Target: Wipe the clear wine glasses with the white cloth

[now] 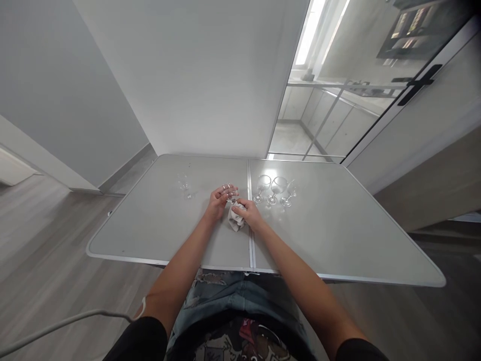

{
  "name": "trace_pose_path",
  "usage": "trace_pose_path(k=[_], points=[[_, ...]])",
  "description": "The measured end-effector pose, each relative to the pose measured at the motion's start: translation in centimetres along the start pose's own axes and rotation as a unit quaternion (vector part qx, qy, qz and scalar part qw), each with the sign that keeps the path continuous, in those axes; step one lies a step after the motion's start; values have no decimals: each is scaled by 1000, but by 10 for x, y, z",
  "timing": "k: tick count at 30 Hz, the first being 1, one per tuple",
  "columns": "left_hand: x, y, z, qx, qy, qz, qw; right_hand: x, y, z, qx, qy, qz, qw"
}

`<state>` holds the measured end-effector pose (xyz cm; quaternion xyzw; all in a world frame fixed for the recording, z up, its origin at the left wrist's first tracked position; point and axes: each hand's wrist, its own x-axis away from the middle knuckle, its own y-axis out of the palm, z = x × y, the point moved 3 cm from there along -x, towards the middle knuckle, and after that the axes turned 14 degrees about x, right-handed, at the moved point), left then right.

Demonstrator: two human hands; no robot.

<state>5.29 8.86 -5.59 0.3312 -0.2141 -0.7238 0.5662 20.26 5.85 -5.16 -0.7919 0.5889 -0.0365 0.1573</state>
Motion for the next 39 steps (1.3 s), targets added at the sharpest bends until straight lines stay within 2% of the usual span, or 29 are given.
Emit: trace_pose_path(k=[7, 10, 12, 14, 17, 19, 21, 23, 25, 27, 28, 30, 31, 33, 35, 39], points=[[-1, -2, -2, -6, 8, 3, 1000, 2, 0, 0, 27, -8, 8, 1000], [-1, -3, -2, -2, 14, 12, 1000, 3, -1, -3, 73, -9, 51, 996], [-1, -3, -1, 0, 13, 13, 1000, 4, -3, -4, 59, 2, 66, 996], [0, -2, -1, 0, 4, 9, 1000, 4, -2, -3, -35, 38, 21, 998], [1, 0, -2, -1, -6, 0, 1000, 5, 2, 0, -205, 96, -93, 970], [1, 1, -3, -5, 0, -1, 1000, 6, 2, 1, -224, 105, -108, 963], [0, 1, -4, -11, 14, 10, 1000, 5, 0, 2, -140, 82, -53, 985], [-2, -1, -5, -24, 35, 34, 999, 4, -4, -1, 16, 36, 48, 998], [-3, -2, -6, -38, 53, 54, 996, 5, -6, -5, 150, -2, 137, 979], [-2, -2, -6, -40, 56, 55, 996, 6, -6, -6, 183, -7, 156, 971], [-1, -1, -6, -35, 50, 49, 997, 6, -5, -5, 153, 4, 131, 979], [0, 0, -5, -20, 33, 33, 999, 5, -3, -1, 17, 45, 32, 998], [1, 1, -4, -12, 26, 25, 999, 4, -1, 1, -72, 71, -22, 995], [2, 2, -3, 0, 18, 16, 1000, 5, 2, 4, -227, 118, -97, 962], [2, 2, -1, 8, 24, 17, 1000, 4, 2, 7, -307, 143, -97, 936], [2, 1, 2, 10, 44, 28, 999, -1, 3, 13, -301, 141, -1, 943]])
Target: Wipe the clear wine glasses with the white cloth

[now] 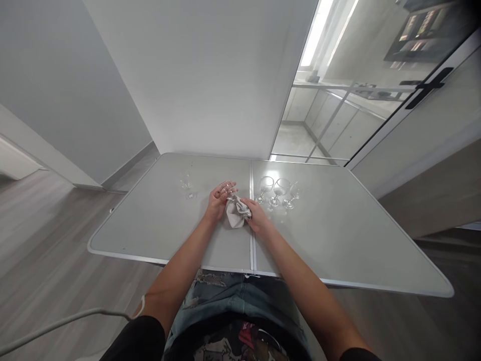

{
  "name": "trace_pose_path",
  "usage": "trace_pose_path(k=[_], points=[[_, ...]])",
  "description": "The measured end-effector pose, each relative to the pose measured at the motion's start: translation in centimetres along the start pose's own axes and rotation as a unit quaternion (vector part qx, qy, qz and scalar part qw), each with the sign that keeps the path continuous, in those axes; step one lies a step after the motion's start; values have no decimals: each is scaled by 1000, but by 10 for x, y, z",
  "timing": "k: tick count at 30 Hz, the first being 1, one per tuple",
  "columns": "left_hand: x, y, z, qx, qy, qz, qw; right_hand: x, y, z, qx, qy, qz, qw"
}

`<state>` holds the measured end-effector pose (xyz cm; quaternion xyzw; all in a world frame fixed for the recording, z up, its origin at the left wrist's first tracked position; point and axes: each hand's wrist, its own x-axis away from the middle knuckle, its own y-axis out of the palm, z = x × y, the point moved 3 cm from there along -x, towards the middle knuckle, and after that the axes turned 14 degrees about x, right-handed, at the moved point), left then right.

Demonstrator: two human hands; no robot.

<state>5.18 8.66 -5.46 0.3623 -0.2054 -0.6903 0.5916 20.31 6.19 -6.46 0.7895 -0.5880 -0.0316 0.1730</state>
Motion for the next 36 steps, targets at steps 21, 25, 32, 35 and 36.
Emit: trace_pose_path(k=[21, 25, 32, 35, 36], points=[[2, 13, -7, -181, 56, -80, 979, -4, -9, -4, 60, -168, 133, 975], [5, 21, -10, -258, 93, -91, 957, -3, -12, -3, 85, -173, 166, 967], [3, 14, -3, -214, 82, 55, 972, -2, -6, -3, -15, -109, 127, 986], [1, 9, -3, -165, 114, 98, 975, 4, 1, -9, -10, -118, 107, 987], [1, 8, -4, -148, 120, 103, 976, 7, 4, -11, -2, -127, 98, 987]])
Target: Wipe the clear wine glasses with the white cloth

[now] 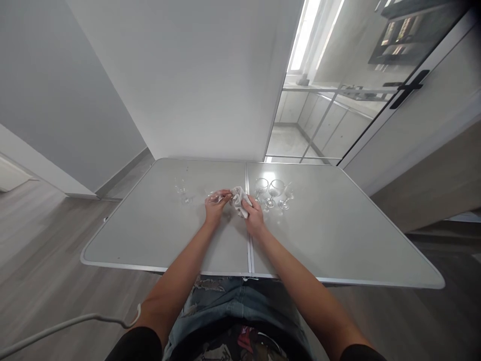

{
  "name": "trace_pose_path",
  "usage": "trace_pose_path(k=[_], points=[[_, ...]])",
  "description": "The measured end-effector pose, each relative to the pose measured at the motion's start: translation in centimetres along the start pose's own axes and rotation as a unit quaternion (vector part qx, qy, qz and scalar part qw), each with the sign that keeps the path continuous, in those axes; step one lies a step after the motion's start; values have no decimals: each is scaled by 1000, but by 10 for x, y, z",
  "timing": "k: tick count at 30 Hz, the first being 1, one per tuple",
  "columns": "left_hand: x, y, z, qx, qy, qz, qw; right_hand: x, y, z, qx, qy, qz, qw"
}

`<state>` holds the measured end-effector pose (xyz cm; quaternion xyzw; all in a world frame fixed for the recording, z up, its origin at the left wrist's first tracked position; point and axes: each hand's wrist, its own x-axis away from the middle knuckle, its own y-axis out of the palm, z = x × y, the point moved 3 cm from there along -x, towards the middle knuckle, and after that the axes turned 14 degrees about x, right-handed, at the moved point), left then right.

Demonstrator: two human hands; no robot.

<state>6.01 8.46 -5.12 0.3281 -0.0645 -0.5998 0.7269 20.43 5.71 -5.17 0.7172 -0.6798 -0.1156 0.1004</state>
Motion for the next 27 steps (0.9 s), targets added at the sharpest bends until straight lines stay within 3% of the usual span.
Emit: trace_pose_path(k=[3, 7, 11, 14, 17, 20, 24, 27], points=[[2, 2, -5, 39, -13, -6, 999, 4, 5, -6, -11, -21, -21, 1000], [4, 5, -7, 56, -31, -23, 998, 1, 4, -1, -52, 7, -37, 998], [-1, -1, -7, 76, -26, 26, 996, 2, 6, 7, -27, 47, -74, 996], [-1, -4, -8, 70, -28, 41, 996, 5, 7, 3, -22, 19, -58, 998], [2, 1, -11, 68, -54, -10, 996, 4, 5, -4, -42, -22, -33, 998], [4, 4, -13, 72, -67, -42, 994, 2, 4, -5, -47, -1, -46, 998], [-3, -5, -12, 76, -36, 39, 996, 7, 9, 2, -19, 58, -95, 994], [-4, -9, -12, 71, -39, 57, 995, 9, 10, 2, -24, 37, -94, 995]])
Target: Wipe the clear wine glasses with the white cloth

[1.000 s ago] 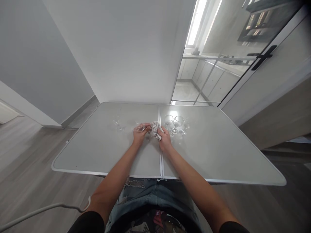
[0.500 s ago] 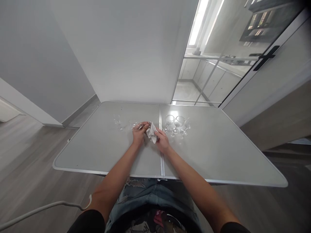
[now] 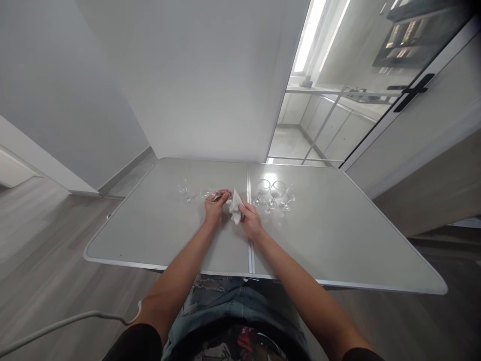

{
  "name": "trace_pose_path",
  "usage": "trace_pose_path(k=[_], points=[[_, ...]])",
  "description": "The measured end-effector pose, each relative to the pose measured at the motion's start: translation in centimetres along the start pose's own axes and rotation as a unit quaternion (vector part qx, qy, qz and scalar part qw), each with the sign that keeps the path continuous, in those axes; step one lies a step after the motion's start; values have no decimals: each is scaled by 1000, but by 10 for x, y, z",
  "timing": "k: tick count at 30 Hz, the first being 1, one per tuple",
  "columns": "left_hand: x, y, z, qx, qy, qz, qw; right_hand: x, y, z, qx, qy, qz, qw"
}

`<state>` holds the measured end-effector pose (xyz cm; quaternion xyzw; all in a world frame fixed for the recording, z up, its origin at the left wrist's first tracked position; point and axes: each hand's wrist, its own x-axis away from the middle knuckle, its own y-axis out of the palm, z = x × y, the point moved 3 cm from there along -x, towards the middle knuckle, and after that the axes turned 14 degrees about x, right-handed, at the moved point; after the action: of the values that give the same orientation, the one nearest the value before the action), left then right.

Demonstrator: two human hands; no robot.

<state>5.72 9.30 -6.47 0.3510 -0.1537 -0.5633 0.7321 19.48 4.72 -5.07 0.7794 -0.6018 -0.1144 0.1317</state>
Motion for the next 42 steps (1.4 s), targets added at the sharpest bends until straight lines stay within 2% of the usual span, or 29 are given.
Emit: trace_pose_path(k=[3, 5, 7, 9, 11, 15, 17, 21, 24, 27, 30, 34, 36, 38, 40, 42], points=[[4, 3, -2, -3, -30, -52, 998, -3, -2, -3, -13, -35, 29, 999], [5, 6, -3, -2, -31, -77, 997, -5, -3, -2, -17, -32, 33, 999], [5, 5, -3, 0, -17, -62, 998, -6, -2, 0, -10, -9, 21, 1000], [2, 3, -2, 0, 4, -25, 1000, -4, 0, 1, 0, 10, 2, 1000], [0, 1, -1, 0, 9, -6, 1000, -2, 1, 1, 1, 2, -4, 1000], [2, 4, -1, 3, -18, -54, 998, -3, -2, 0, -7, -39, 24, 999], [3, 6, 0, -3, -18, -61, 998, -5, -3, 2, 5, -38, 21, 999], [4, 6, 1, -21, -16, -38, 999, -4, -6, 0, 98, -52, 24, 994], [4, 5, 0, -14, -31, -46, 998, -1, -8, -10, 198, -129, 61, 970], [6, 6, -2, -7, -63, -57, 996, 0, -6, -16, 262, -187, 63, 945], [7, 8, -2, -13, -83, -72, 994, -5, -8, -12, 287, -176, 56, 940], [2, 7, 5, -10, -39, -49, 998, -15, -15, 5, 320, -110, 23, 941], [-1, 7, 13, -24, 10, -28, 999, -17, -17, 13, 381, -90, 14, 920], [-2, 12, 21, -81, 43, -32, 995, -16, -12, 18, 470, -101, -53, 875], [-1, 24, 25, -180, 26, -95, 979, -10, -3, 21, 536, -140, -168, 815], [3, 41, 25, -282, -18, -197, 939, -1, 5, 19, 541, -175, -290, 770]])
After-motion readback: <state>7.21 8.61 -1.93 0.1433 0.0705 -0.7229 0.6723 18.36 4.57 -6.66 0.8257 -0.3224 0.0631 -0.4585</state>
